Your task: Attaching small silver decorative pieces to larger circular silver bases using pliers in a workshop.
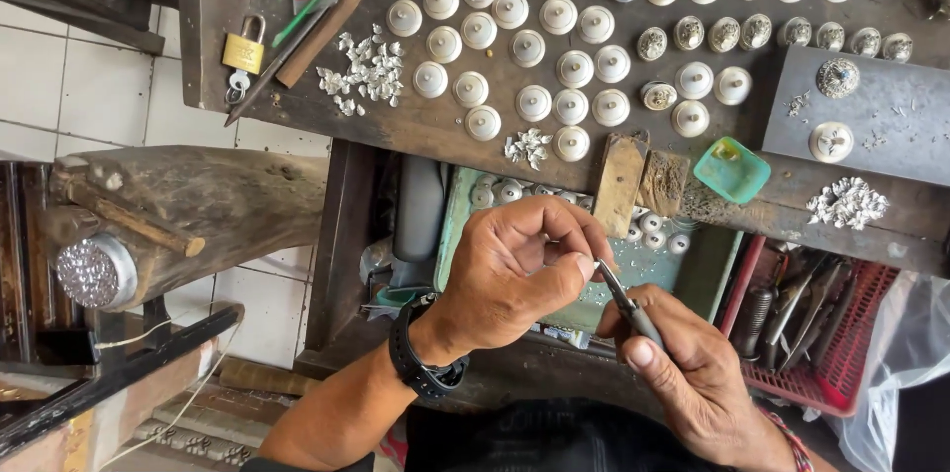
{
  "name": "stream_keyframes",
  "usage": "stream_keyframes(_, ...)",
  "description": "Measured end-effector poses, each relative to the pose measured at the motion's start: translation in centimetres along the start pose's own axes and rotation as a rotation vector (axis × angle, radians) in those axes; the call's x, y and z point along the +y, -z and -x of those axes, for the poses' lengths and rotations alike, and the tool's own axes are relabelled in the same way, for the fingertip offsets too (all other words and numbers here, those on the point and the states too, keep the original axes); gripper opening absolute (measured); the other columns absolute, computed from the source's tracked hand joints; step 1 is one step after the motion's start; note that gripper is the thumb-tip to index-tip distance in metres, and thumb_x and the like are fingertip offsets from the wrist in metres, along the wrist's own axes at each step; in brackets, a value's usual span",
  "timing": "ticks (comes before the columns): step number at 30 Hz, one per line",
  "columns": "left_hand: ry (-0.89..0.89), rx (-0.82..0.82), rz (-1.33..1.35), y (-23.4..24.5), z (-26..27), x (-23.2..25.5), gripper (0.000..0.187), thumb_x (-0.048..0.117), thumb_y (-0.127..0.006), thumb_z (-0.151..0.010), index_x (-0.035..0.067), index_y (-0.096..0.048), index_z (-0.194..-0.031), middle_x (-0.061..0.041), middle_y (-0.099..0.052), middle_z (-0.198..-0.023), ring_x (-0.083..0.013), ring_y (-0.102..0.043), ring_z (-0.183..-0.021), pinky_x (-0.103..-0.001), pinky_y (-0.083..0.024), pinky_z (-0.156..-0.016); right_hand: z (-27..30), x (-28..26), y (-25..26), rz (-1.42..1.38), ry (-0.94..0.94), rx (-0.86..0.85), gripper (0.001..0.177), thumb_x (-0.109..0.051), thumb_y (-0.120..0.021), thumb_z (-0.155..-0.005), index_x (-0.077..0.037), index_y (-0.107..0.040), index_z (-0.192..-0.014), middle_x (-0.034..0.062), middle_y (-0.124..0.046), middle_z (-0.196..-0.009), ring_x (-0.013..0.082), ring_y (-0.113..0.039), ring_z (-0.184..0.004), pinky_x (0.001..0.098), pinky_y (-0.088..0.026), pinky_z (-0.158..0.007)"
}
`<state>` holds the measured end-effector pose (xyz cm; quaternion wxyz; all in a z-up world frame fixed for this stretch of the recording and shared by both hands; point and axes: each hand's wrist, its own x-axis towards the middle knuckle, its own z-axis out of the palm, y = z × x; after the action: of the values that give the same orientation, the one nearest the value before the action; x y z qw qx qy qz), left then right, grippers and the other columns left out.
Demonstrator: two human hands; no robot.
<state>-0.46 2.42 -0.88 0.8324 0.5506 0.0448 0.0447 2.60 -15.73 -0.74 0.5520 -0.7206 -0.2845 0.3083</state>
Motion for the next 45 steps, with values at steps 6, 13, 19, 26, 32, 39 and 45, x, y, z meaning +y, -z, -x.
stream_keyframes(6, -0.021, -0.005, 0.013, 0.1, -0.1, 0.1, 0.006, 0.006, -0.054, -0.078, 0.008, -0.051, -0.073, -0.01, -0.058, -0.079, -0.0163, -0.057, -0.075, -0.028, -0.049, -0.071, -0.1, 0.0, 0.1, 0.036, 0.004, -0.02, 0.035, -0.032, -0.038, -0.089, -0.004, -0.057, -0.083, 0.002, -0.051, -0.077, 0.0114, -0.048, -0.064, 0.0226, -0.041, -0.06)
stream_keyframes(13, -0.013, 0.003, -0.004, 0.1, -0.1, 0.1, 0.006, 0.006, -0.053, -0.077, 0.008, -0.051, -0.073, -0.01, -0.058, -0.079, -0.0156, -0.057, -0.075, -0.027, -0.049, -0.071, -0.2, -0.1, 0.2, 0.051, 0.0, -0.023, 0.036, -0.033, -0.038, -0.089, -0.004, -0.057, -0.083, 0.0018, -0.05, -0.075, 0.0113, -0.047, -0.064, 0.0223, -0.04, -0.06)
stream_keyframes(19, -0.013, 0.004, -0.017, 0.1, -0.1, 0.1, 0.006, 0.007, -0.054, -0.078, 0.008, -0.052, -0.072, -0.009, -0.058, -0.079, -0.0148, -0.056, -0.075, -0.026, -0.048, -0.071, -0.2, -0.1, 0.3, 0.078, 0.003, -0.024, 0.036, -0.034, -0.037, -0.089, -0.004, -0.057, -0.083, 0.0019, -0.051, -0.077, 0.0117, -0.049, -0.066, 0.0226, -0.04, -0.063)
stream_keyframes(26, 0.001, 0.006, 0.014, 0.0, 0.0, 0.1, 0.007, 0.005, -0.053, -0.078, 0.008, -0.051, -0.072, -0.009, -0.057, -0.079, -0.0145, -0.056, -0.072, -0.025, -0.049, -0.068, -0.4, -0.2, 0.2, 0.053, 0.035, -0.018, 0.034, -0.031, -0.037, -0.089, -0.005, -0.051, -0.073, 0.0017, -0.047, -0.069, 0.0122, -0.047, -0.062, 0.0234, -0.04, -0.059)
stream_keyframes(32, 0.004, 0.017, 0.018, -0.1, -0.1, 0.0, 0.008, 0.003, -0.052, -0.076, 0.008, -0.05, -0.071, -0.009, -0.058, -0.077, -0.0146, -0.055, -0.07, -0.025, -0.048, -0.065, 0.2, 0.9, 0.4, 0.143, 0.024, -0.009, 0.033, -0.031, -0.039, -0.088, -0.005, -0.053, -0.075, 0.0, -0.042, -0.065, 0.0115, -0.042, -0.056, 0.0228, -0.036, -0.054)
stream_keyframes(39, 0.003, 0.011, 0.097, -0.3, 0.1, -0.3, 0.008, 0.003, -0.054, -0.078, 0.006, -0.051, -0.072, -0.011, -0.057, -0.078, -0.0172, -0.056, -0.07, -0.026, -0.05, -0.066, 0.5, 1.0, 0.5, 0.202, 0.017, 0.025, 0.033, -0.031, -0.039, -0.088, -0.006, -0.049, -0.069, -0.0005, -0.036, -0.06, 0.0115, -0.038, -0.051, 0.0231, -0.034, -0.049)
stream_keyframes(45, 0.103, -0.053, 0.045, -1.3, 0.3, -0.9, 0.006, 0.009, -0.056, -0.079, 0.006, -0.055, -0.074, -0.009, -0.06, -0.082, -0.0151, -0.057, -0.074, -0.024, -0.051, -0.067, 0.3, 0.4, 0.4, 0.362, 0.319, 0.31, 0.029, -0.009, -0.055, -0.076, -0.006, -0.03, -0.061, 0.0073, -0.051, -0.061, 0.0167, -0.045, -0.051, 0.0235, -0.036, -0.047)
